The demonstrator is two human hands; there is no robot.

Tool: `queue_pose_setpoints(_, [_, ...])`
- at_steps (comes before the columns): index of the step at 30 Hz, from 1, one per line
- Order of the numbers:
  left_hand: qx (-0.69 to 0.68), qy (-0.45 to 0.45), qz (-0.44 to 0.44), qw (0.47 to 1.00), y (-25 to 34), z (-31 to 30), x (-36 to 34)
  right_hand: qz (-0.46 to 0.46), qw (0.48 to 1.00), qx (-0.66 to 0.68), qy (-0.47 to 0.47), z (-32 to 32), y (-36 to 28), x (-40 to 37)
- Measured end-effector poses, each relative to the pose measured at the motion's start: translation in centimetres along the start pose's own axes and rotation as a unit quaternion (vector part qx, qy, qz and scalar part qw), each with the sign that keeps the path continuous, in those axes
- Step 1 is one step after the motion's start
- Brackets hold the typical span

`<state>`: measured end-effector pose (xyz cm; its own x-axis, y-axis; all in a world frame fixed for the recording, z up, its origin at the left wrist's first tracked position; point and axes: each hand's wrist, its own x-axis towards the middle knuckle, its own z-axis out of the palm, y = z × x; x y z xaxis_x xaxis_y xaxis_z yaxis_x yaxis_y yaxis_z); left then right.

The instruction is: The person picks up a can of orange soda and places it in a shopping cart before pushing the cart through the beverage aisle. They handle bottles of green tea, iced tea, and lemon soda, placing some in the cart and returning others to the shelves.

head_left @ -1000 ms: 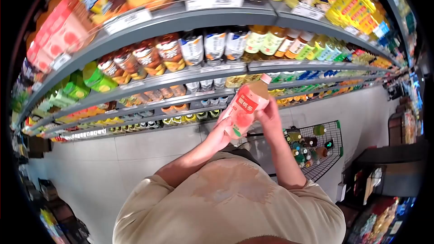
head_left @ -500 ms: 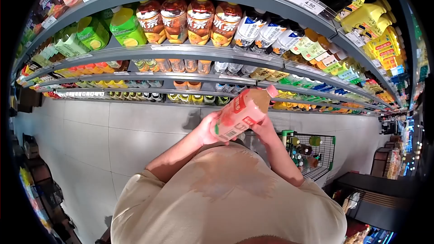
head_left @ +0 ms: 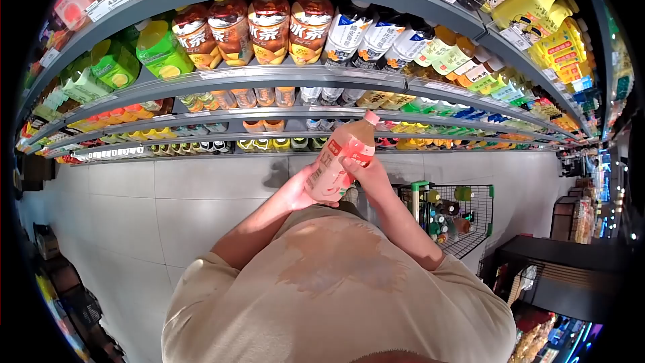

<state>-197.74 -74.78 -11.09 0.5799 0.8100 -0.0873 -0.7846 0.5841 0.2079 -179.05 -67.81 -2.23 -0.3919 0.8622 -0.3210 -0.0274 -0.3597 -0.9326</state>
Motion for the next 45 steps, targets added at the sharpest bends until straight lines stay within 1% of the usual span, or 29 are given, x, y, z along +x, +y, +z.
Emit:
queue_pose_setpoints(1, [-0.001, 0.0, -0.007, 1.0, 0.0, -0.2, -0.3, 0.011, 1.0, -0.027, 0.005, -0.5, 0.8, 0.0])
queue_pose_setpoints(3, [0.146, 0.087, 0.071, 0.983, -0.1, -0.5, -0.2, -0.014, 0.999, -0.028, 0.029, -2.1, 2.1, -0.1])
queue_pose_setpoints(4, [0.21, 0.141, 0.123, 0.96, -0.4, -2.1, 0.1, 0.054, 0.997, 0.03, 0.041, -2.9, 2.5, -0.1])
queue_pose_setpoints(5, [0.214, 0.137, 0.113, 0.961, -0.2, -3.2, 0.4, 0.121, 0.987, 0.09, 0.049, -3.5, 3.0, 0.0])
queue_pose_setpoints(7, [0.448, 0.113, 0.121, 0.878, 0.5, -4.8, 0.4, 0.153, 0.976, 0.15, 0.049, -5.3, 5.4, -0.4])
queue_pose_setpoints(9, [0.446, 0.11, 0.057, 0.887, 0.8, -4.9, 0.3, 0.173, 0.969, 0.178, -0.025, -7.5, 9.5, -0.7])
queue_pose_setpoints(12, [0.45, 0.111, -0.018, 0.886, 0.6, -6.3, 0.9, 0.197, 0.965, 0.174, -0.011, -8.7, 12.5, -1.1])
queue_pose_setpoints(14, [0.404, 0.275, -0.076, 0.869, 0.0, -6.9, 1.4, 0.207, 0.964, 0.169, 0.018, -8.9, 14.0, -0.6])
queue_pose_setpoints(17, [0.483, 0.377, 0.059, 0.788, -3.1, -17.1, 0.8, 0.216, 0.964, 0.147, 0.055, -10.8, 18.2, 2.4])
queue_pose_setpoints(18, [0.544, 0.411, 0.04, 0.73, -3.1, -17.7, -0.1, 0.217, 0.958, 0.163, 0.09, -11.8, 20.4, 3.7])
queue_pose_setpoints(19, [0.649, 0.389, 0.009, 0.654, -3.1, -18.7, -1.5, 0.215, 0.959, 0.164, 0.085, -12.7, 21.6, 5.0])
queue_pose_setpoints(20, [0.679, 0.402, -0.047, 0.612, -3.2, -18.7, -2.8, 0.212, 0.963, 0.11, 0.125, -13.7, 22.5, 6.3])
queue_pose_setpoints(22, [0.69, 0.403, -0.138, 0.585, -3.7, -19.8, -6.3, 0.18, 0.967, -0.004, 0.182, -15.9, 25.2, 9.0])
queue_pose_setpoints(23, [0.686, 0.415, -0.176, 0.571, -3.8, -19.5, -7.9, 0.151, 0.96, 0.014, 0.235, -16.1, 24.5, 10.0])
queue_pose_setpoints(24, [0.678, 0.429, -0.211, 0.558, -3.9, -19.5, -9.6, 0.104, 0.964, -0.056, 0.238, -17.9, 26.8, 11.8])
queue_pose_setpoints(25, [0.673, 0.442, -0.227, 0.548, -4.3, -20.3, -11.5, 0.057, 0.961, -0.124, 0.242, -20.2, 30.0, 13.9])
queue_pose_setpoints(26, [0.675, 0.458, -0.221, 0.534, -5.0, -21.2, -13.8, 0.061, 0.947, -0.155, 0.275, -21.5, 31.6, 15.5])
queue_pose_setpoints(27, [0.661, 0.473, -0.224, 0.537, -5.5, -21.5, -15.8, 0.066, 0.93, -0.186, 0.309, -22.2, 32.6, 16.9])
queue_pose_setpoints(28, [0.676, 0.489, -0.22, 0.506, -6.1, -21.4, -17.4, 0.051, 0.933, -0.183, 0.305, -22.1, 30.9, 17.5])
queue_pose_setpoints(29, [0.665, 0.505, -0.218, 0.505, -7.0, -22.1, -19.5, 0.036, 0.935, -0.181, 0.301, -22.1, 29.3, 17.9])
queue_pose_setpoints(30, [0.64, 0.519, -0.231, 0.517, -7.7, -22.3, -21.1, -0.041, 0.92, -0.186, 0.342, -22.1, 29.8, 18.9])
queue_pose_setpoints(31, [0.581, 0.549, -0.243, 0.549, -9.1, -25.1, -24.1, -0.115, 0.928, -0.128, 0.329, -21.2, 27.4, 19.0])
queue_pose_setpoints(33, [0.567, 0.556, -0.283, 0.537, -10.4, -24.4, -26.4, -0.148, 0.914, -0.092, 0.366, -20.6, 26.6, 20.5])
queue_pose_setpoints(35, [0.46, 0.588, -0.328, 0.579, -10.0, -19.8, -25.1, -0.127, 0.919, -0.018, 0.373, -19.7, 24.9, 20.9])
queue_pose_setpoints(36, [0.465, 0.588, -0.334, 0.572, -9.8, -19.4, -25.3, -0.14, 0.901, 0.003, 0.412, -18.8, 24.8, 21.2])
queue_pose_setpoints(37, [0.545, 0.51, -0.33, 0.578, -10.2, -19.5, -26.1, -0.134, 0.898, 0.008, 0.419, -18.2, 24.8, 21.4])
queue_pose_setpoints(39, [0.619, 0.42, -0.331, 0.575, -10.7, -19.8, -26.8, -0.142, 0.887, 0.041, 0.438, -18.1, 24.7, 22.0])
queue_pose_setpoints(42, [0.624, 0.396, -0.313, 0.596, -9.5, -19.0, -25.6, -0.097, 0.876, -0.028, 0.471, -18.1, 26.0, 23.6])
queue_pose_setpoints(45, [0.474, 0.583, -0.311, 0.581, -7.2, -16.6, -22.2, -0.088, 0.851, -0.076, 0.512, -17.7, 27.8, 25.6])
